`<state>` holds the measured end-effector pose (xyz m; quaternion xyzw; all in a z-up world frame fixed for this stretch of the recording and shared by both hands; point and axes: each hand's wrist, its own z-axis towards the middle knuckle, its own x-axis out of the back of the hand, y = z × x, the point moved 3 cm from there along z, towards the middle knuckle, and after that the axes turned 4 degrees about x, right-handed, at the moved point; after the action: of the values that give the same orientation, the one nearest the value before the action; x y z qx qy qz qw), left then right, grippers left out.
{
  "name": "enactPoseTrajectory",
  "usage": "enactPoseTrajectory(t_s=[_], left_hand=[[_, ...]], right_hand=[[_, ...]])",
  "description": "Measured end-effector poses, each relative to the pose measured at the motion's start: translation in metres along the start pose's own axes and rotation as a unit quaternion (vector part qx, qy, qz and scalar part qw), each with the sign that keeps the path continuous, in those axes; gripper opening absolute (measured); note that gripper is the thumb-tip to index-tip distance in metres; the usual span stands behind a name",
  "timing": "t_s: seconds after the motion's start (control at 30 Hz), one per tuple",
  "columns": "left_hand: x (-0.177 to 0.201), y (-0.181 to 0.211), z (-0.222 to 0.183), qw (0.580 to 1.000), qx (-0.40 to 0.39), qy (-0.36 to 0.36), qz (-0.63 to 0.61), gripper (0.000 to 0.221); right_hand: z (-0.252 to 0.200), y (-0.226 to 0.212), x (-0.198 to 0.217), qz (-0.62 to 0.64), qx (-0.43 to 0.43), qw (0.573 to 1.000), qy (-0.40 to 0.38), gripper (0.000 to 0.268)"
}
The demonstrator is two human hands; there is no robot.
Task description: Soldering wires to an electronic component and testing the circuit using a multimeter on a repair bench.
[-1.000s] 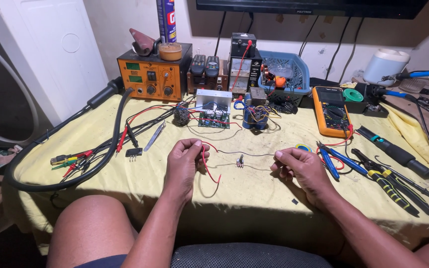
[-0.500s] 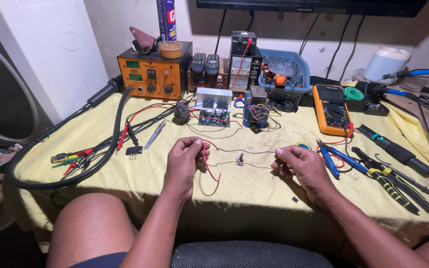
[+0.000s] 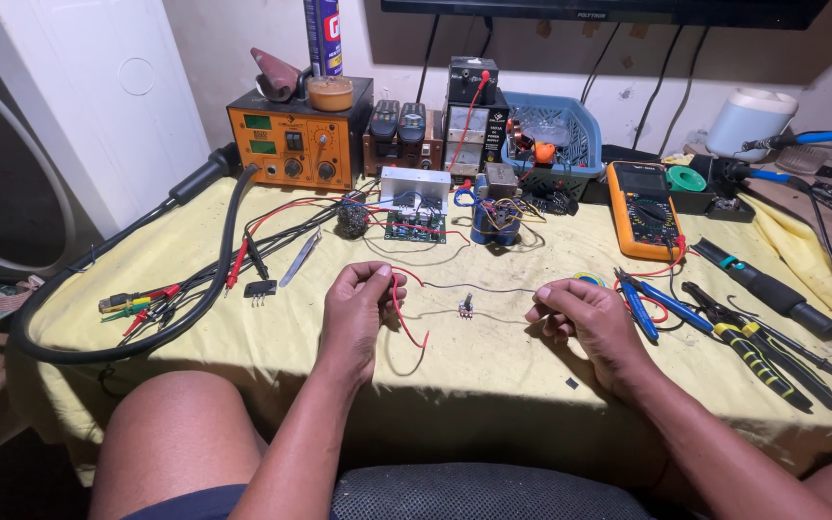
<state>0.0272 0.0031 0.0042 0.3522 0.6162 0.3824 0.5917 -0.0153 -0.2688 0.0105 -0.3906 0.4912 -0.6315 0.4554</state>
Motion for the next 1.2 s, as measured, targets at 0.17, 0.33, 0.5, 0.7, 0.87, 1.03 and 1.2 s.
enactPoseTrajectory(t_s=[0.17, 0.33, 0.5, 0.7, 0.87, 1.03, 1.2], left_hand=[[0.001, -0.003, 0.003, 1.000, -0.003, 0.000, 0.003, 0.019], [0.001, -0.004, 0.004, 1.000, -0.001, 0.000, 0.005, 0.019], [0.001, -0.003, 0.003, 1.000, -0.003, 0.000, 0.006, 0.019], [0.000, 0.000, 0.000, 1.000, -0.002, 0.000, 0.004, 0.019], [0.000, 0.000, 0.000, 1.000, 0.000, 0.000, 0.002, 0.018], [0.003, -0.007, 0.008, 1.000, 0.000, -0.006, -0.002, 0.017], [0.004, -0.009, 0.011, 1.000, 0.001, -0.008, -0.003, 0.017]], right_hand=[[0.001, 0.000, 0.000, 0.002, 0.000, 1.000, -0.002, 0.019], [0.002, 0.002, 0.000, -0.001, -0.002, 1.000, -0.002, 0.017], [0.000, -0.001, 0.000, 0.001, -0.001, 1.000, -0.003, 0.017], [0.002, 0.002, 0.000, 0.009, 0.000, 1.000, -0.002, 0.016], [-0.003, -0.003, -0.006, 0.017, -0.005, 1.000, 0.007, 0.015], [0.010, 0.014, 0.001, 0.005, -0.014, 1.000, 0.008, 0.015], [0.010, 0.013, 0.003, -0.002, -0.005, 1.000, 0.004, 0.014]])
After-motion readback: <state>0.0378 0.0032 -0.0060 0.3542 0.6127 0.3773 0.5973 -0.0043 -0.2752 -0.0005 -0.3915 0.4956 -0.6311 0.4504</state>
